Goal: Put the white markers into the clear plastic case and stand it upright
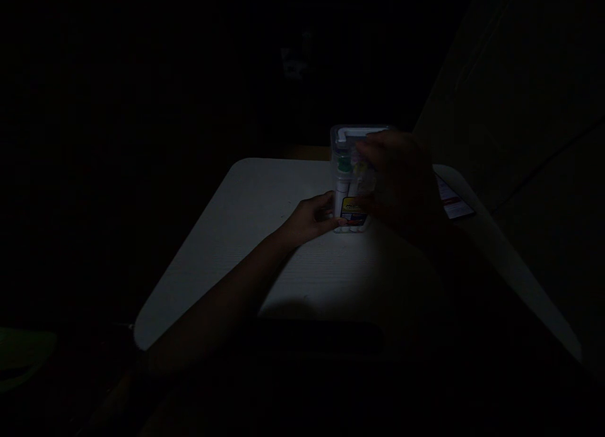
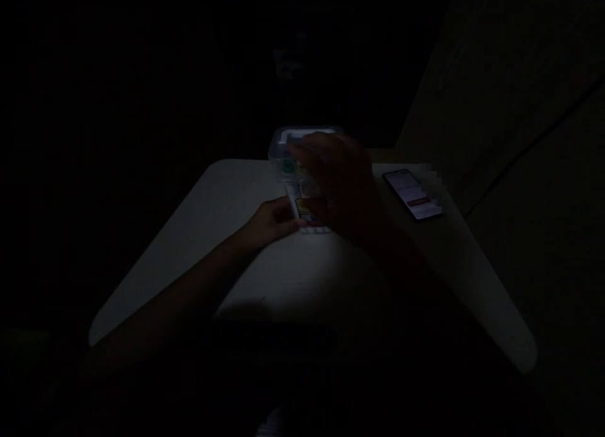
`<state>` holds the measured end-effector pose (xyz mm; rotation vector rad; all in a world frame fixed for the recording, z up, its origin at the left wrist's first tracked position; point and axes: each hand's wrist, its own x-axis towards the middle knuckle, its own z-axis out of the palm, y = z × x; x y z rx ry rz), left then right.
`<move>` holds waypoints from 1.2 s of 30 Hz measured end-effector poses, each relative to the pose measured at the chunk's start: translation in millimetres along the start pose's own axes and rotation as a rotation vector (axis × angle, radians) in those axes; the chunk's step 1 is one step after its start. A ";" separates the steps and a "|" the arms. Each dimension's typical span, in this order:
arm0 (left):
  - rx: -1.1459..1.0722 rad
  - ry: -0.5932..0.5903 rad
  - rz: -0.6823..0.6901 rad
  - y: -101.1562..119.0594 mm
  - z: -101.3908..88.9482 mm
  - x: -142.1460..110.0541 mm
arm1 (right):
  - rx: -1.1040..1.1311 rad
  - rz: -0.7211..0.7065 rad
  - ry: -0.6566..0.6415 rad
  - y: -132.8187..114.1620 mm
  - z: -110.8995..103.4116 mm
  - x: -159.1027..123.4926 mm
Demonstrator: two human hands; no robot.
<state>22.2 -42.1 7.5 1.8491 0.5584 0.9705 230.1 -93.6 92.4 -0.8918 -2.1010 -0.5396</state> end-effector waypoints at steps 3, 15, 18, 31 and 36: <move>0.004 0.005 -0.018 0.3 0.0 -0.2 | -0.034 0.017 -0.029 0.4 0.1 -0.5; 0.004 0.012 -0.002 -4.4 -1.1 -1.0 | 0.032 -0.021 -0.004 6.6 -6.0 1.9; -0.002 0.011 0.004 -5.0 -1.6 -1.4 | 0.052 0.092 -0.053 5.6 -7.6 3.7; 0.007 -0.003 0.009 -5.2 -2.3 -1.1 | 0.090 0.110 0.007 5.7 -8.0 10.9; -0.011 0.001 0.014 -5.3 -1.2 -0.9 | 0.097 0.139 -0.013 5.6 -6.8 10.0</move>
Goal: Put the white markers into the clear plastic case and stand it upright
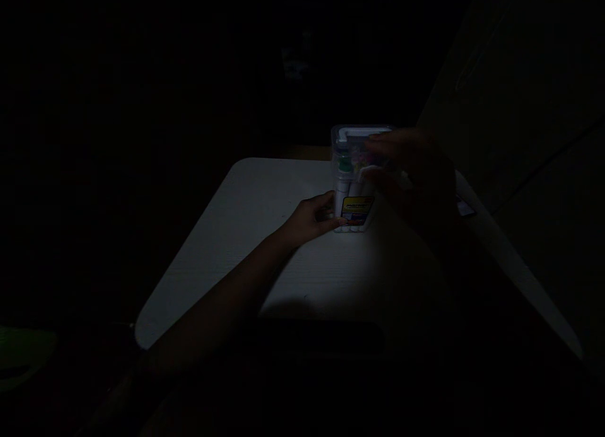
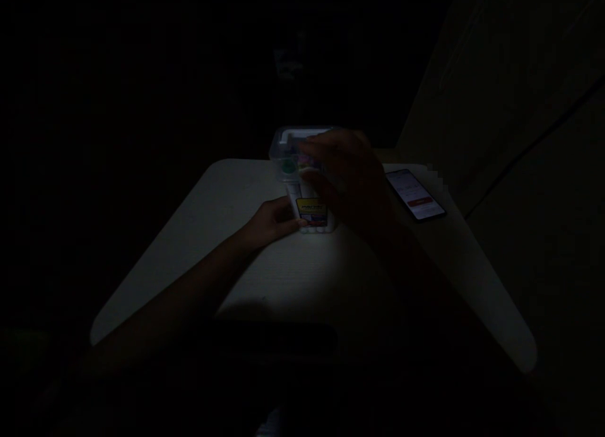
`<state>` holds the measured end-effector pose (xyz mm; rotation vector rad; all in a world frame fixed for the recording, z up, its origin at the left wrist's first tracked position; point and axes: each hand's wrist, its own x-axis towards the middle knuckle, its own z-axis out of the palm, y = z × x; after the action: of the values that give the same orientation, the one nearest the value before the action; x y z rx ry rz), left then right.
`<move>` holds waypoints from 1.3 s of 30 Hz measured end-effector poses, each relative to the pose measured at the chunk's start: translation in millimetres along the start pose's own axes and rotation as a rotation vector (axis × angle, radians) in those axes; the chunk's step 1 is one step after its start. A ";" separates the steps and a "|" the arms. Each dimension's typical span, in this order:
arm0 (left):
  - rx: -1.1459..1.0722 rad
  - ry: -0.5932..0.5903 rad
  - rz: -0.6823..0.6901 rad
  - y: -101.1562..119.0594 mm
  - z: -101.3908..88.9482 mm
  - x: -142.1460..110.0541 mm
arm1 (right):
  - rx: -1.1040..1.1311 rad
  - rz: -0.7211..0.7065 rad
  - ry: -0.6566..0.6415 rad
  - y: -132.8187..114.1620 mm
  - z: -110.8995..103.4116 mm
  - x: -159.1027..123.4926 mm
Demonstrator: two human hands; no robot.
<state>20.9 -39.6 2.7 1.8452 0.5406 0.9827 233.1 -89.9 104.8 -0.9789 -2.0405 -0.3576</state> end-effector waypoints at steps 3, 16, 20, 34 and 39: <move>-0.015 -0.006 0.004 -0.5 0.4 -0.1 | -0.011 0.036 -0.007 -3.1 -0.2 0.2; 0.003 0.001 0.000 1.6 0.2 -0.6 | 0.043 -0.086 0.174 -1.5 5.1 1.1; 0.008 0.001 -0.018 2.1 -0.1 -1.0 | 0.024 -0.024 0.127 -5.7 2.9 1.8; 0.014 -0.001 -0.029 1.6 0.2 -1.0 | 0.121 0.041 0.049 -5.3 2.5 1.1; 0.057 -0.014 -0.011 1.1 -0.8 -0.8 | 0.005 0.019 0.065 -9.0 3.2 -0.8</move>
<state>19.8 -40.2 3.6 1.8963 0.5747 0.9552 224.8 -94.4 103.0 -0.9711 -1.9709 -0.3697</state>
